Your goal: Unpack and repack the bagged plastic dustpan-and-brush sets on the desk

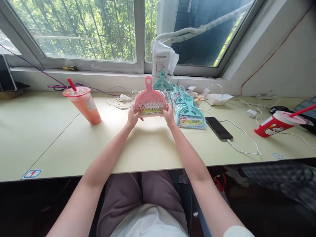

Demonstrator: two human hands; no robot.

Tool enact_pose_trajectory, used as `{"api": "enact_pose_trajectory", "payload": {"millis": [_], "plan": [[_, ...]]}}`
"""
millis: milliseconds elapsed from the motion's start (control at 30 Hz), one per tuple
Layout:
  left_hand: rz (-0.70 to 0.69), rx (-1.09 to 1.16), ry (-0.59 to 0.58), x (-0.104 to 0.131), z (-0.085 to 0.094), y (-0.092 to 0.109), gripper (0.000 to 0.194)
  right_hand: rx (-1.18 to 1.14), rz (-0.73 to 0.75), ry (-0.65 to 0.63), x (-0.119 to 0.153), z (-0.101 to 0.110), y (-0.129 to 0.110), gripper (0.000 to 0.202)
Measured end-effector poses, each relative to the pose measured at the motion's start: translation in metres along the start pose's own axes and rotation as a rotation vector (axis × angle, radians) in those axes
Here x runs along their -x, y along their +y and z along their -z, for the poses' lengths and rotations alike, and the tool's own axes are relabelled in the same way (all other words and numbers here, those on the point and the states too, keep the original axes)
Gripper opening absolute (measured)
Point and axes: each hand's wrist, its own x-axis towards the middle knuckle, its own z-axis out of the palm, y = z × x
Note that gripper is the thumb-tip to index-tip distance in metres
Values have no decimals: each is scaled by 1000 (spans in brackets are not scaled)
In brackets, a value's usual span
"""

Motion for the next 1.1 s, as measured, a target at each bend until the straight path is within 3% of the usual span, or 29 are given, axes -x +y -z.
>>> {"api": "enact_pose_trajectory", "payload": {"millis": [100,200,333,467,633,800,933,1000,1100], "plan": [[-68,1,-45,12,-19,22,44,-91,-8,48,3,47,-18,38],[-60,11,-226,40,-50,31,47,-127,-83,8,29,111,-22,42],[-39,-193,-428,92,-102,21,46,-87,-249,-21,86,191,-4,44],[-1,-448,-475,115,-150,12,44,92,-376,9,118,231,21,50],[10,-651,-504,86,-184,8,36,459,-396,136,106,228,47,39],[-112,-769,-298,58,-198,-8,34,642,-230,286,81,203,74,36],[-35,-691,-255,47,-208,-24,37,641,-209,367,67,188,93,39],[-6,-629,-245,43,-213,-29,44,629,-242,348,60,183,99,43],[-34,-541,-174,39,-220,-33,70,689,-252,319,52,177,102,49]]}}
